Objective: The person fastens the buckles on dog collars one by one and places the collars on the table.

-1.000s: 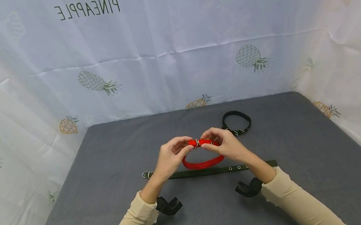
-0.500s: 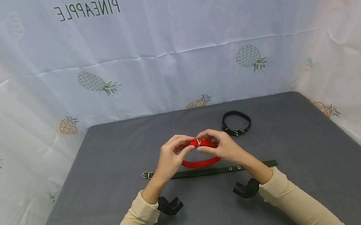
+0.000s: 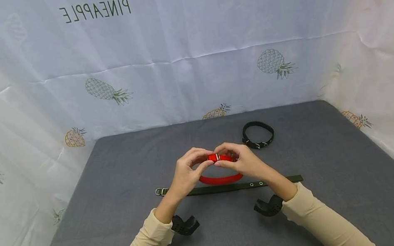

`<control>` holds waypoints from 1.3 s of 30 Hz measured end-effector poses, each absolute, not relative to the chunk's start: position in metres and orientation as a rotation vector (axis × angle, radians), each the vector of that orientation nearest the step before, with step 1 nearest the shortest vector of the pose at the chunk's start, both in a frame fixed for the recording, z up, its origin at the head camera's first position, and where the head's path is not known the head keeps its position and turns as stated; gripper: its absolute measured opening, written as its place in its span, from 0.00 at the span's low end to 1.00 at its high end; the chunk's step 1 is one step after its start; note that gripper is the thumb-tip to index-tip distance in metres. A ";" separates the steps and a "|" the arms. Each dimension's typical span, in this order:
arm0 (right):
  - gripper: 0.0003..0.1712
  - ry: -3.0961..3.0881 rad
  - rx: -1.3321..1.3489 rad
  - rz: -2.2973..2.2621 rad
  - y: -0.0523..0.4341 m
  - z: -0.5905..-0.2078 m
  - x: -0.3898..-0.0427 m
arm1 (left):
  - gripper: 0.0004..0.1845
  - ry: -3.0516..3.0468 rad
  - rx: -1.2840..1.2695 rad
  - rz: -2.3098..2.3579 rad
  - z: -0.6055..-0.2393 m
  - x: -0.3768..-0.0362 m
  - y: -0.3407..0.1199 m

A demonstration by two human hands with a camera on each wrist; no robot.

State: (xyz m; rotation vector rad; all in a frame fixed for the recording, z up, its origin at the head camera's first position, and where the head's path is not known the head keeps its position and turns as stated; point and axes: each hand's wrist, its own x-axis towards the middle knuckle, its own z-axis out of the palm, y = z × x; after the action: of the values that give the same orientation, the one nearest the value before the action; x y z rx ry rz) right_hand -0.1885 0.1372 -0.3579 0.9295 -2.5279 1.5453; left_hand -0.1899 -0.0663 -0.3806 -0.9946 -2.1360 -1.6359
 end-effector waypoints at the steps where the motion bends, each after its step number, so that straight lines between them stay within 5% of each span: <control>1: 0.14 -2.525 0.931 1.542 0.137 -0.358 -0.188 | 0.11 -2.136 -0.997 -1.633 -0.381 -0.190 -0.067; 39: 0.11 -2.505 0.813 1.615 0.142 -0.366 -0.192 | 0.13 -2.073 -0.796 -1.752 -0.371 -0.193 -0.086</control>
State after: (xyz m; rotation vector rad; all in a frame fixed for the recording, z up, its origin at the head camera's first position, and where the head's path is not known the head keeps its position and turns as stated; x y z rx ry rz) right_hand -0.1917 0.1419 -0.3663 0.8133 -2.5046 1.6145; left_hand -0.1928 -0.0865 -0.3707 -0.7958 -2.0725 -1.7517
